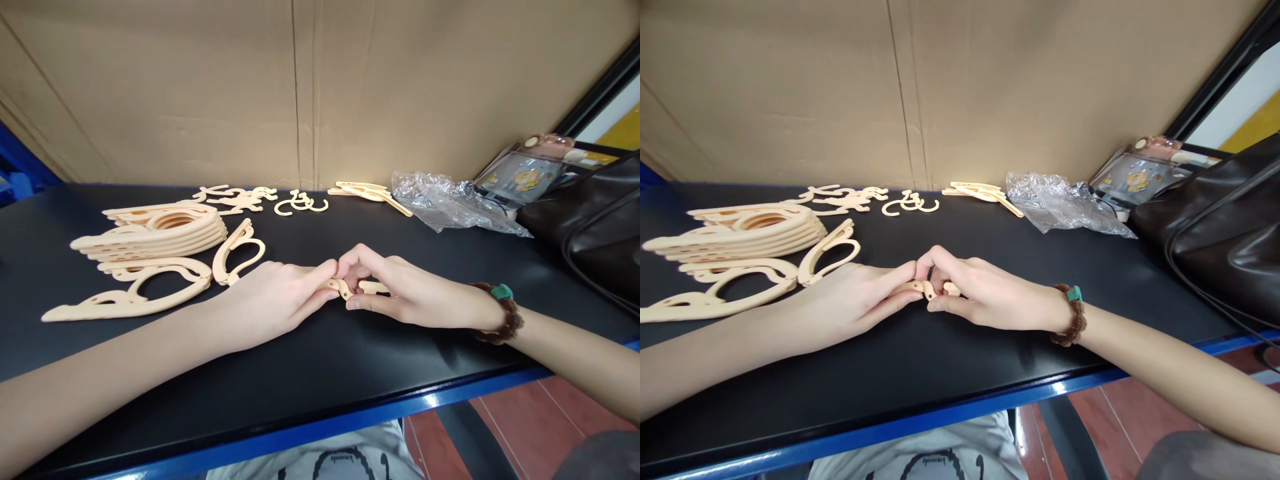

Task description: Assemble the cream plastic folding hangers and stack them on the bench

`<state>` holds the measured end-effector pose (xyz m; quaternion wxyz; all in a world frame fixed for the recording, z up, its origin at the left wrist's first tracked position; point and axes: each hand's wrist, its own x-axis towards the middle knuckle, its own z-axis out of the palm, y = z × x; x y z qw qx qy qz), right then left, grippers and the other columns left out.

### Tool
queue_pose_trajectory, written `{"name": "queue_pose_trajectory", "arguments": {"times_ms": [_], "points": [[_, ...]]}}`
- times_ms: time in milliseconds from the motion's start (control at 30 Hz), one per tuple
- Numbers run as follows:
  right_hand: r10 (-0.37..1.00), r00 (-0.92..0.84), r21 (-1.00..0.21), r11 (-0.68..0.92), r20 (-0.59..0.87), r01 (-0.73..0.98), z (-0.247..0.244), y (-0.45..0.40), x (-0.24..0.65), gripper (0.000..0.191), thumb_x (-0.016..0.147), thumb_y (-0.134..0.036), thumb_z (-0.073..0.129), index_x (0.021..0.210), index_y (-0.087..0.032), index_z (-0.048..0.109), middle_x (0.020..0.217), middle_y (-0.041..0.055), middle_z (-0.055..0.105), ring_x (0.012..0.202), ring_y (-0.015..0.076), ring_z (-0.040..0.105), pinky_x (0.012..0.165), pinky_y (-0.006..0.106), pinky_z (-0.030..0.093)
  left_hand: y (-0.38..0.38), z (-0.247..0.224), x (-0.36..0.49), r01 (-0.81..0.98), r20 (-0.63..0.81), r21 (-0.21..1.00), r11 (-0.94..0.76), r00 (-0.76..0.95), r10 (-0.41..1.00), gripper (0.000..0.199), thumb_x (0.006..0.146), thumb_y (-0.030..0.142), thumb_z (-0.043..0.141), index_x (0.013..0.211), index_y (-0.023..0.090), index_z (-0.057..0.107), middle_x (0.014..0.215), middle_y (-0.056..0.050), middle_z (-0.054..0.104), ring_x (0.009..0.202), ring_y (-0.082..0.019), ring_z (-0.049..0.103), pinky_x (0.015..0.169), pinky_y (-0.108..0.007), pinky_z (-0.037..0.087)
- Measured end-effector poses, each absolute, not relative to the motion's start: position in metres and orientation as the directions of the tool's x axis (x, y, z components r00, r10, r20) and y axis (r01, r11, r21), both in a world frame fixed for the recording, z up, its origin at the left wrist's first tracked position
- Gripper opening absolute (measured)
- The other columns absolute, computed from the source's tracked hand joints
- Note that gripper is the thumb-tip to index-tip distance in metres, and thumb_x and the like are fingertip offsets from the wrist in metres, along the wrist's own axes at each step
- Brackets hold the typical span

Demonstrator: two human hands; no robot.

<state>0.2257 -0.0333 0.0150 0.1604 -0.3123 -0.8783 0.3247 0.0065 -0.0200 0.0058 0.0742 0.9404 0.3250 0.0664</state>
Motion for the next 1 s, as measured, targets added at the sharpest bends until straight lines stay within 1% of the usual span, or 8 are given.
{"name": "queue_pose_trajectory", "arguments": {"times_ms": [100,233,367,500,600,767,900,1000], "points": [[0.650,-0.758,-0.726,0.546,0.052,0.418,0.016,-0.033,0.226,0.015,0.093,-0.025,0.050,0.103,-0.023,0.038,0.083,-0.0030,0.056,0.074,0.0100,0.051,0.067,0.023,0.040,-0.020,0.007,0.006,0.565,0.094,0.225,-0.794,0.798,0.595,0.025,0.099,0.035,0.031,0.098,0.021,0.051,0.080,0.001,0.065,0.064,-0.015,0.062,0.055,-0.023,0.039],[0.643,-0.766,-0.810,0.452,0.005,0.374,0.016,-0.034,0.227,0.013,0.093,-0.024,0.049,0.090,-0.022,0.036,0.077,-0.0035,0.055,0.073,0.0102,0.054,0.064,0.022,0.040,-0.019,0.007,0.005,0.505,0.119,0.277,-0.817,0.826,0.551,0.022,0.099,0.032,0.033,0.101,0.024,0.053,0.086,0.002,0.066,0.068,-0.013,0.063,0.059,-0.022,0.039],[0.639,-0.770,-0.867,0.380,-0.006,0.322,0.013,-0.031,0.228,0.020,0.092,-0.026,0.052,0.083,-0.021,0.035,0.078,-0.0024,0.054,0.071,0.0094,0.052,0.064,0.022,0.040,-0.018,0.007,0.007,0.479,0.140,0.279,-0.832,0.837,0.529,0.020,0.099,0.029,0.035,0.101,0.024,0.054,0.093,0.003,0.066,0.070,-0.011,0.061,0.059,-0.020,0.037],[0.623,-0.782,-0.931,0.277,-0.015,0.239,0.011,-0.027,0.227,0.021,0.091,-0.026,0.055,0.080,-0.020,0.038,0.075,-0.0031,0.052,0.068,0.0078,0.049,0.065,0.022,0.040,-0.018,0.007,0.007,0.484,0.148,0.278,-0.830,0.832,0.534,0.022,0.099,0.031,0.035,0.098,0.023,0.055,0.088,0.004,0.065,0.068,-0.011,0.060,0.058,-0.021,0.036],[0.614,-0.788,-0.949,0.211,-0.056,0.232,0.013,-0.025,0.228,0.020,0.091,-0.024,0.055,0.079,-0.019,0.040,0.071,-0.0041,0.051,0.068,0.0073,0.048,0.064,0.021,0.038,-0.019,0.007,0.007,0.494,0.133,0.285,-0.821,0.828,0.544,0.023,0.099,0.033,0.034,0.099,0.023,0.055,0.082,0.004,0.064,0.066,-0.011,0.060,0.057,-0.021,0.035],[0.613,-0.785,-0.959,0.162,-0.088,0.233,0.014,-0.024,0.230,0.021,0.090,-0.026,0.056,0.077,-0.018,0.041,0.069,-0.0039,0.052,0.064,0.0075,0.046,0.058,0.021,0.033,-0.019,0.007,0.008,0.527,0.106,0.289,-0.799,0.812,0.574,0.023,0.099,0.034,0.034,0.102,0.025,0.054,0.079,0.005,0.064,0.065,-0.011,0.060,0.055,-0.022,0.034],[0.612,-0.784,-0.982,0.064,-0.101,0.177,0.012,-0.023,0.230,0.028,0.089,-0.027,0.058,0.074,-0.019,0.036,0.067,-0.0047,0.050,0.060,0.0061,0.042,0.052,0.019,0.027,-0.018,0.006,0.008,0.531,0.103,0.283,-0.799,0.811,0.575,0.022,0.099,0.034,0.032,0.102,0.025,0.052,0.083,0.004,0.064,0.068,-0.012,0.062,0.057,-0.022,0.036],[0.593,-0.798,-0.992,-0.007,-0.106,0.127,0.009,-0.021,0.230,0.032,0.088,-0.027,0.060,0.072,-0.019,0.034,0.067,-0.0048,0.049,0.061,0.0057,0.042,0.052,0.018,0.027,-0.018,0.005,0.007,0.536,0.105,0.258,-0.804,0.812,0.574,0.023,0.099,0.032,0.030,0.100,0.023,0.051,0.080,0.004,0.064,0.064,-0.012,0.061,0.054,-0.022,0.035]]}}
